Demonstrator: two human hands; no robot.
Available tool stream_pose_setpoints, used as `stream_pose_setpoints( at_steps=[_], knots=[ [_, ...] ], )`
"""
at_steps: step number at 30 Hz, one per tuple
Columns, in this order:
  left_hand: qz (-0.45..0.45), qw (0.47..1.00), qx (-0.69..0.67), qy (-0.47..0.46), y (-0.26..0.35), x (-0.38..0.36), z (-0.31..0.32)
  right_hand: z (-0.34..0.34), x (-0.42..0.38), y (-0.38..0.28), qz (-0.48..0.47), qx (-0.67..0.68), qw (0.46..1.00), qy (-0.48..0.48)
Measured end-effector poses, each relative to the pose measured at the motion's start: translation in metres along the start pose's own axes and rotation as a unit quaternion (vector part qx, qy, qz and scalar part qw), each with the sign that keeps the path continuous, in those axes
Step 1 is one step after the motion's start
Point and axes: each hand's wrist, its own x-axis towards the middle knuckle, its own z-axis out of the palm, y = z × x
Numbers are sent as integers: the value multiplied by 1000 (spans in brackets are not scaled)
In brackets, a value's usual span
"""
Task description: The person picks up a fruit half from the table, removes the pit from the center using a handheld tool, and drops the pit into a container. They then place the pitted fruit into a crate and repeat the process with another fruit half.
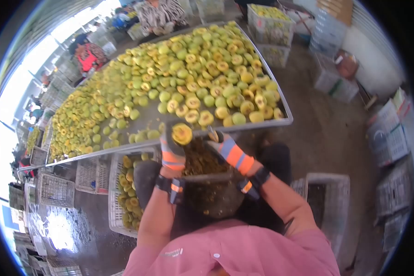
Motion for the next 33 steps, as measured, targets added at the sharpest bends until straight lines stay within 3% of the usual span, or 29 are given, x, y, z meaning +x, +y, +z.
stream_pose_setpoints(
  at_steps=[1, 5, 8, 11, 12, 13, 15, 17, 19, 20, 21, 22, 23, 24, 26, 29, 31, 33],
  knots=[
    [-56, 988, -143, 26, 16, 0, 9, 2, -8, -11, 10, 2, 1000, -16],
    [96, 989, 113, 27, 28, -5, 22, 15, -32, -50, 15, 20, 997, -70],
    [113, 982, 148, -32, 32, -7, 19, 27, -41, -63, -4, 27, 996, -81],
    [205, 955, 204, -68, 42, -12, 26, 36, -40, -58, -73, -9, 995, -71],
    [214, 952, 204, -76, 45, -14, 28, 27, -47, -64, -5, -82, 990, -117],
    [224, 949, 204, -84, 48, -16, 30, 27, -51, -70, 40, -93, 988, -116],
    [137, 979, 117, -95, 42, -19, 26, 28, -55, -77, 113, -108, 981, -115],
    [151, 980, 99, -78, 40, -28, 29, 30, -59, -79, 161, -110, 975, -111],
    [127, 984, 93, -87, 42, -34, 29, 29, -66, -74, 56, -217, 963, -151],
    [148, 974, 137, -107, 53, -38, 32, 20, -72, -66, -72, -322, 925, -190],
    [33, 987, 81, -134, 65, -47, 32, 15, -73, -60, -147, -364, 899, -195],
    [100, 967, 199, -124, 50, -50, 24, 14, -76, -55, -155, -356, 903, -183],
    [178, 962, 159, -134, 34, -47, 22, 15, -74, -50, -137, -319, 923, -168],
    [243, 935, 220, -135, 24, -42, 18, 17, -70, -47, -97, -252, 951, -151],
    [222, 940, 207, -158, 50, -47, 27, 21, -67, -49, -24, -141, 981, -134],
    [213, 933, 244, -160, 56, -52, 23, 47, -73, -60, 142, -185, 972, -11],
    [194, 941, 232, -150, 64, -57, 18, 39, -60, -12, -87, -274, 956, -56],
    [163, 953, 217, -135, 68, -63, 14, 41, -61, -4, -111, -312, 941, -67]
  ],
)
